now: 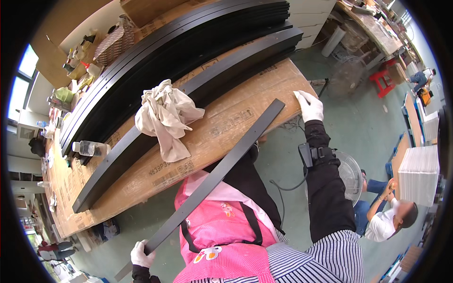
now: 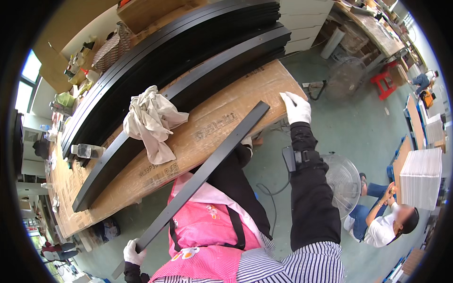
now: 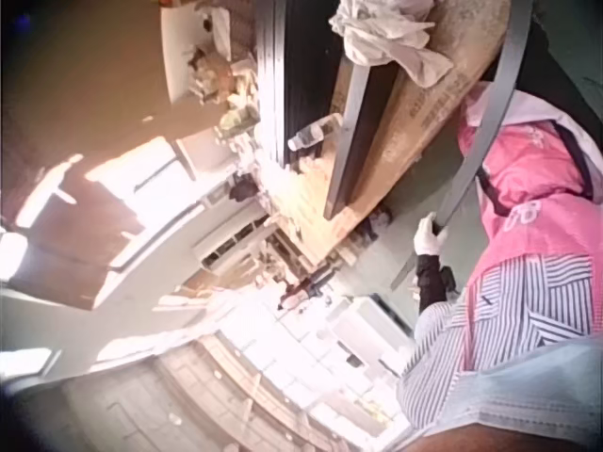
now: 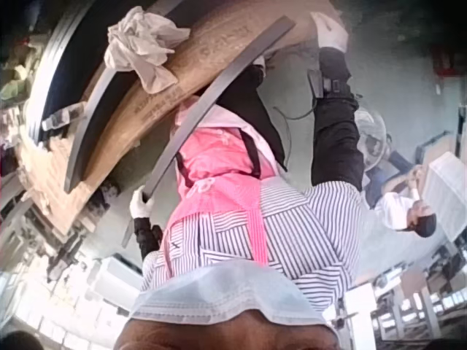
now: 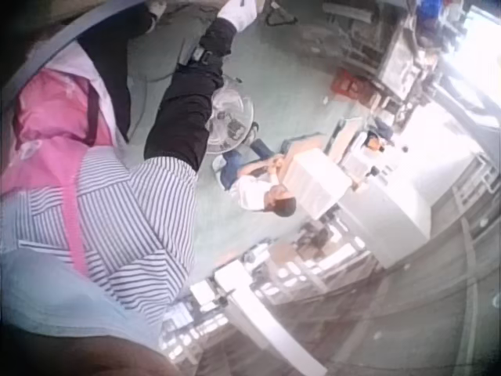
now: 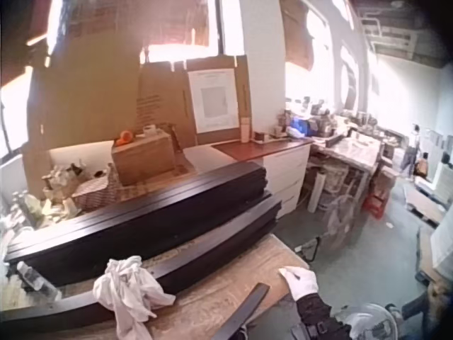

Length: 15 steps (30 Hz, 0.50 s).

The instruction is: Cleaning and inspecting black metal bars by wiping them with a cloth and attaching a plastic end cap.

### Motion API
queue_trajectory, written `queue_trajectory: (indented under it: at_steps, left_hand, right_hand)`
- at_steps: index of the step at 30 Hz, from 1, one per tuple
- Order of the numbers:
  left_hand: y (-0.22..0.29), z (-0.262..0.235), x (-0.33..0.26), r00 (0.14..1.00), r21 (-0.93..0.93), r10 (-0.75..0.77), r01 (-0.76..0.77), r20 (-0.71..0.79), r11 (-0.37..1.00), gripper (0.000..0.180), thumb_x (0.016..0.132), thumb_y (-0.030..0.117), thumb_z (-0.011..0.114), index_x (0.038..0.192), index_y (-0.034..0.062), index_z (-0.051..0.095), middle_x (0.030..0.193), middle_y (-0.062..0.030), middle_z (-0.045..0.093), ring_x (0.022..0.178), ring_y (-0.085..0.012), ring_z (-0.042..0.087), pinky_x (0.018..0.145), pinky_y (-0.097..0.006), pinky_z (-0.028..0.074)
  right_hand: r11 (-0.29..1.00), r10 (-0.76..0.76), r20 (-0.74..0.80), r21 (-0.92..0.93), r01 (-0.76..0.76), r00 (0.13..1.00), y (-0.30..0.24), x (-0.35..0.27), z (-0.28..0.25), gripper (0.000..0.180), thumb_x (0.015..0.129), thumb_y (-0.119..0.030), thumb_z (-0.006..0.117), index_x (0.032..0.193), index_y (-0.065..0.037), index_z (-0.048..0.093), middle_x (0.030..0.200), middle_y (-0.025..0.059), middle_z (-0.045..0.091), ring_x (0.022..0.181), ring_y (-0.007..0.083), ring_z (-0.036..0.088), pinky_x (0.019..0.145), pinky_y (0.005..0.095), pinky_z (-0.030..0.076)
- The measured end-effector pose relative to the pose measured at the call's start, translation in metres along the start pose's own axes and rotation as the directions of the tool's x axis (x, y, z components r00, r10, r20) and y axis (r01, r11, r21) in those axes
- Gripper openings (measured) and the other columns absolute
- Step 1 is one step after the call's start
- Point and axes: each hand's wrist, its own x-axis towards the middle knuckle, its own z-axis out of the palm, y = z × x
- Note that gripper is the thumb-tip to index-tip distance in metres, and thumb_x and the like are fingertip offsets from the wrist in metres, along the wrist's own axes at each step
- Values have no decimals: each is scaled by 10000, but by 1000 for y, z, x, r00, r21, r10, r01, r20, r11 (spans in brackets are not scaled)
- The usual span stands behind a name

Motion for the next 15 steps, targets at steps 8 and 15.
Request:
queue_trajectory:
  at_steps: [8, 15]
  left_hand:
    - [-1, -26, 2, 521, -354, -41, 633, 852, 688, 573, 1025, 528, 586, 1047, -28, 724, 813, -126, 772, 640, -196, 674, 611, -342, 524]
    - [11, -26, -1, 457, -337, -72, 744, 886, 578, 644, 1037, 589, 539, 985, -31, 707, 821, -156, 776, 548, -215, 644, 506, -360, 498]
  right_hand:
    - [747, 367, 165, 534, -395, 916, -19, -36, 7, 313, 986, -201, 753, 1273, -78, 759, 780, -40, 647, 505, 28, 439, 441, 218, 331]
    - [965, -195, 116, 199, 170, 974, -38, -27, 30, 281, 953, -171, 740, 1194, -29, 770, 1055, 139, 769, 953, 277, 726, 889, 376, 553]
